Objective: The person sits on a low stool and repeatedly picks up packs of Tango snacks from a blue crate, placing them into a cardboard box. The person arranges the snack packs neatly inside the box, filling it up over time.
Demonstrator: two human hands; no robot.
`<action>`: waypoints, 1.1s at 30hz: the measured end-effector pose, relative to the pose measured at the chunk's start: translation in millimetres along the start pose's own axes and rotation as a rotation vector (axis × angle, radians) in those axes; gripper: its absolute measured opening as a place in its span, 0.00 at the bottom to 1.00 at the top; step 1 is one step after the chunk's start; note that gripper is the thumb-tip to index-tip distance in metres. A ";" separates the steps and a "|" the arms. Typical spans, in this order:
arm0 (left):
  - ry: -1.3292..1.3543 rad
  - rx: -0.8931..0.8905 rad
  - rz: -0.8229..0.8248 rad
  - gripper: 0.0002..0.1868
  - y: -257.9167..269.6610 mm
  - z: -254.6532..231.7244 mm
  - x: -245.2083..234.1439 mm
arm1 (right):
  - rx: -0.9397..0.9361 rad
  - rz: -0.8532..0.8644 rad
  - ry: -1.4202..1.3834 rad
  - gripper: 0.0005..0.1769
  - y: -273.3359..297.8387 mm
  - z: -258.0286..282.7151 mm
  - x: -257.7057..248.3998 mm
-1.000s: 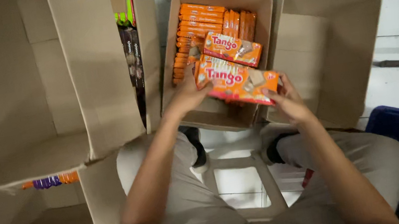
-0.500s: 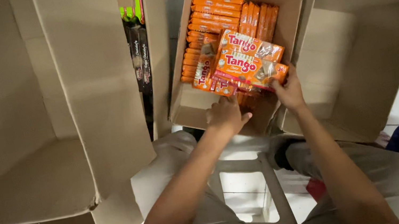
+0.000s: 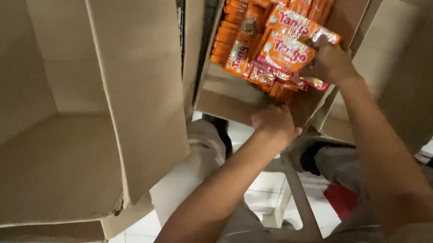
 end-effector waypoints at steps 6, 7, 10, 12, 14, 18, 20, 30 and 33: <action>-0.095 -0.015 -0.068 0.40 0.4 10.9 -20.9 | 0.037 0.070 -0.090 0.52 9.8 14.1 -4.3; -0.091 -0.015 -0.061 0.40 -2.2 13.0 -19.8 | 0.040 0.076 -0.088 0.52 10.8 6.4 4.3; -0.063 -0.049 -0.139 0.40 -7.1 24.3 -27.3 | -0.032 -0.071 -0.253 0.44 21.8 0.1 5.6; 0.049 -0.052 -0.288 0.39 -6.3 39.0 -45.9 | -0.062 -0.085 -0.353 0.52 36.9 15.2 -3.4; 0.050 -0.063 -0.327 0.41 25.5 37.9 -73.0 | -0.206 -0.125 -0.350 0.50 45.2 29.9 12.3; 0.173 -0.074 -0.323 0.39 30.0 34.7 -52.7 | -0.322 -0.184 -0.424 0.45 69.9 70.8 44.2; 0.262 -0.084 -0.280 0.36 23.5 29.2 -11.9 | -0.300 -0.212 -0.403 0.50 62.0 79.9 79.6; 0.017 -0.070 0.076 0.18 75.1 -6.5 -27.1 | -0.221 -0.068 0.098 0.52 11.0 127.2 206.5; 0.035 -0.111 -0.011 0.10 77.4 -4.6 -23.2 | -0.220 -0.215 0.204 0.27 -9.3 128.3 222.6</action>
Point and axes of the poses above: each hand's wrist, its own y-axis away from the middle knuckle, its own x-axis out of the palm, z = x × y, the point moved 7 cm from there along -y, towards the middle knuckle, and after that the axes turned 13 degrees about y, right-handed, at the moved point
